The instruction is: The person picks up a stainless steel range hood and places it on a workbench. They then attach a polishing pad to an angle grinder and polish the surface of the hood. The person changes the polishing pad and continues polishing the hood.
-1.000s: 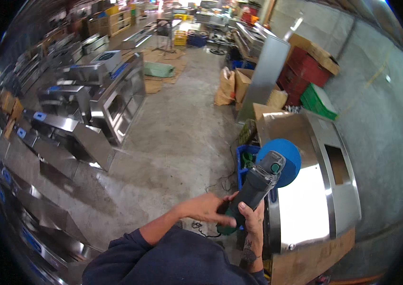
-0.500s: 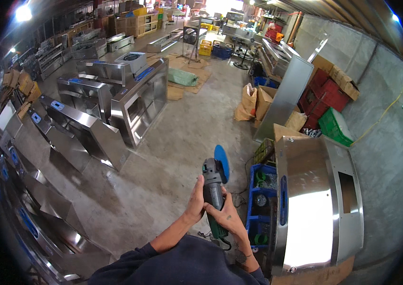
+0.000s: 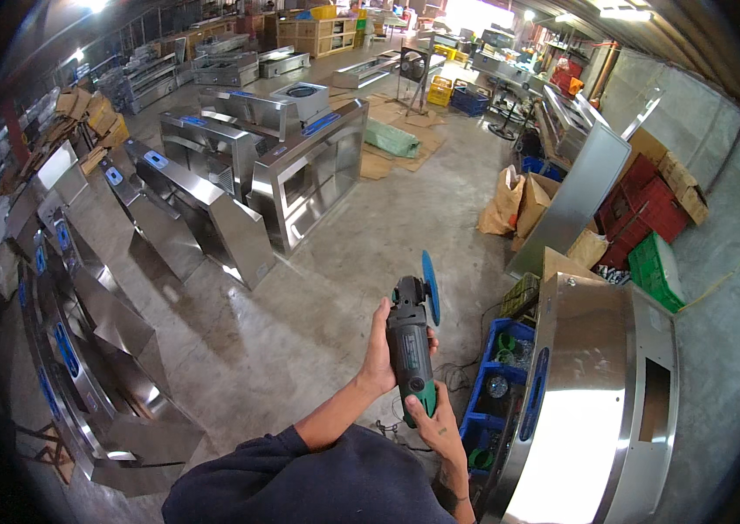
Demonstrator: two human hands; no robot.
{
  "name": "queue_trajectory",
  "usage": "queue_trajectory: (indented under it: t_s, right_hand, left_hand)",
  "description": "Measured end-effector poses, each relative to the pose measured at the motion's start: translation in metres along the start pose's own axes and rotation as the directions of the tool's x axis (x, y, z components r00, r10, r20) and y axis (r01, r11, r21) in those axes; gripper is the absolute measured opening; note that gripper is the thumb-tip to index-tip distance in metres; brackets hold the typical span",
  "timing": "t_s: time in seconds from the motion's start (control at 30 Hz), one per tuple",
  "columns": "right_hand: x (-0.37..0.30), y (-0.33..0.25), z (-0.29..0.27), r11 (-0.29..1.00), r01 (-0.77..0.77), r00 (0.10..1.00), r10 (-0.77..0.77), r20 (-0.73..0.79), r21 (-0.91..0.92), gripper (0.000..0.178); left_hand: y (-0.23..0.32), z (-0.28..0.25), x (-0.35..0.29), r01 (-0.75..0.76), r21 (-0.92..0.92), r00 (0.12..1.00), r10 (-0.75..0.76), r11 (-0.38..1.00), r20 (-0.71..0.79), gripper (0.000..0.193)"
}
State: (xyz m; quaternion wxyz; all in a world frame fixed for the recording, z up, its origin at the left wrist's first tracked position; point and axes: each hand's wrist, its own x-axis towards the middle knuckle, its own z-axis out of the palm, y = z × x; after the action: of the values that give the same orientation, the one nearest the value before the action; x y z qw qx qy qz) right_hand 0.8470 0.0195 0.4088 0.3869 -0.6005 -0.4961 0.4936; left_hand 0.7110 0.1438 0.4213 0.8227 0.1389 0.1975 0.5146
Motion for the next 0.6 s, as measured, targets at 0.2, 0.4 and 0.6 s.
queue_trajectory:
  t_s: [0.2,0.4,0.6]
  right_hand:
    - [-0.012,0.006,-0.013,0.988,-0.017,1.0,0.014,-0.025,-0.154,0.076]
    - [-0.019,-0.006,-0.025,0.985,-0.086,0.995,0.091,0.028,-0.152,0.077]
    - [-0.021,-0.003,-0.027,0.976,-0.071,0.997,0.073,0.005,-0.205,0.081]
  left_hand:
    - [-0.017,-0.002,0.009,0.109,-0.006,0.994,-0.109,0.994,-0.015,0.079]
    - [-0.032,-0.006,0.012,0.154,-0.048,0.977,-0.159,0.987,-0.14,0.08]
    - [-0.032,0.006,0.008,0.115,0.04,0.981,-0.107,0.993,-0.161,0.082]
